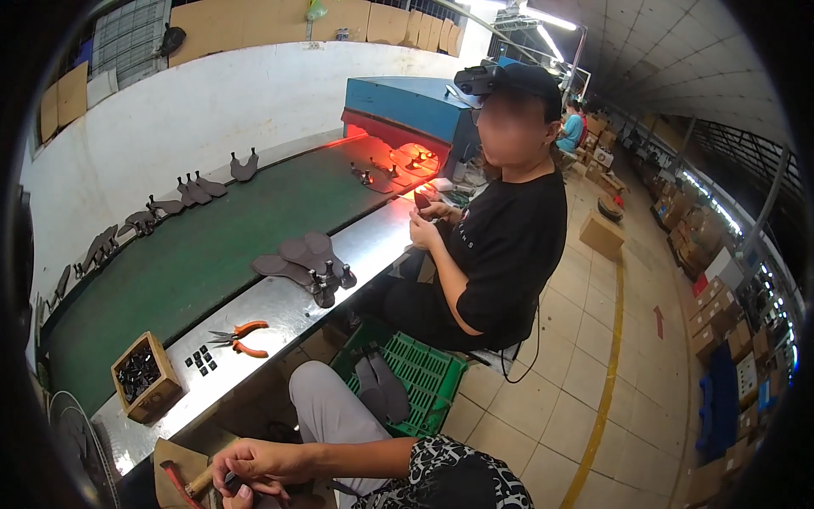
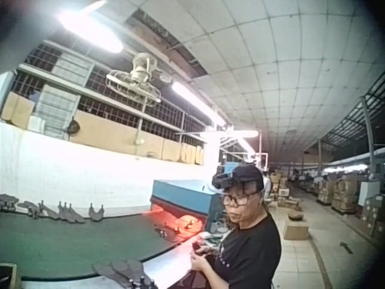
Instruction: Manually assemble and secure components of a shoe upper using tools.
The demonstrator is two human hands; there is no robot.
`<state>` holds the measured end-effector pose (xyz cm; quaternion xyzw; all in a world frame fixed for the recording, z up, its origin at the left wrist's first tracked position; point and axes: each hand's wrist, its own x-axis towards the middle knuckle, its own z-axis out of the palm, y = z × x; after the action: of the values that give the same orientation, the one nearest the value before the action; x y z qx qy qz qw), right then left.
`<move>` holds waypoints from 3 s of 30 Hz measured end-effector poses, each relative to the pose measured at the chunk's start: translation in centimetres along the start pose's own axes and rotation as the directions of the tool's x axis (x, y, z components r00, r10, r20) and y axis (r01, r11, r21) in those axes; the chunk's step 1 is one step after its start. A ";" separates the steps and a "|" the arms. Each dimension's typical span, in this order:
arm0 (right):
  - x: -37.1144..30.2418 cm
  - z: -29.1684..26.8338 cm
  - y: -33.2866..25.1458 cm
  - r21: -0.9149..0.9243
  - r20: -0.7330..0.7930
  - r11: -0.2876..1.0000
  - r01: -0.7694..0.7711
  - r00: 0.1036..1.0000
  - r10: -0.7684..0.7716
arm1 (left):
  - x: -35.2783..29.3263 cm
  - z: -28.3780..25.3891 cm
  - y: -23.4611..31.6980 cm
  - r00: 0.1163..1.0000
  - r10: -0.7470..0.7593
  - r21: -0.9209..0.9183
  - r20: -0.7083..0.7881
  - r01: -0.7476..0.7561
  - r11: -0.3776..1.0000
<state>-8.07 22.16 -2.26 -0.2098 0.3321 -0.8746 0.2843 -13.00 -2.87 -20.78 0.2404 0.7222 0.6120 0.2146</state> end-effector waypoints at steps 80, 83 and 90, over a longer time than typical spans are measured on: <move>-8.6 -11.3 2.3 -0.358 -0.585 0.933 -0.025 0.785 -0.203 | -6.4 -31.8 18.8 0.093 0.501 0.496 -0.860 -0.073 0.865; -11.2 -14.3 4.4 -0.327 -0.709 0.945 -0.032 0.669 -0.223 | -5.8 -43.5 16.6 -0.254 0.691 0.620 -0.677 0.309 0.721; -13.8 -15.7 6.6 -0.154 -0.751 0.922 0.354 0.564 -0.342 | 2.7 -32.1 16.8 0.162 0.687 0.705 -0.709 0.132 0.697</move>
<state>-4.07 34.14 -20.26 0.1212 0.3664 -0.9206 -0.0599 -33.10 -24.00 0.90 0.0060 0.7824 0.3704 -0.5006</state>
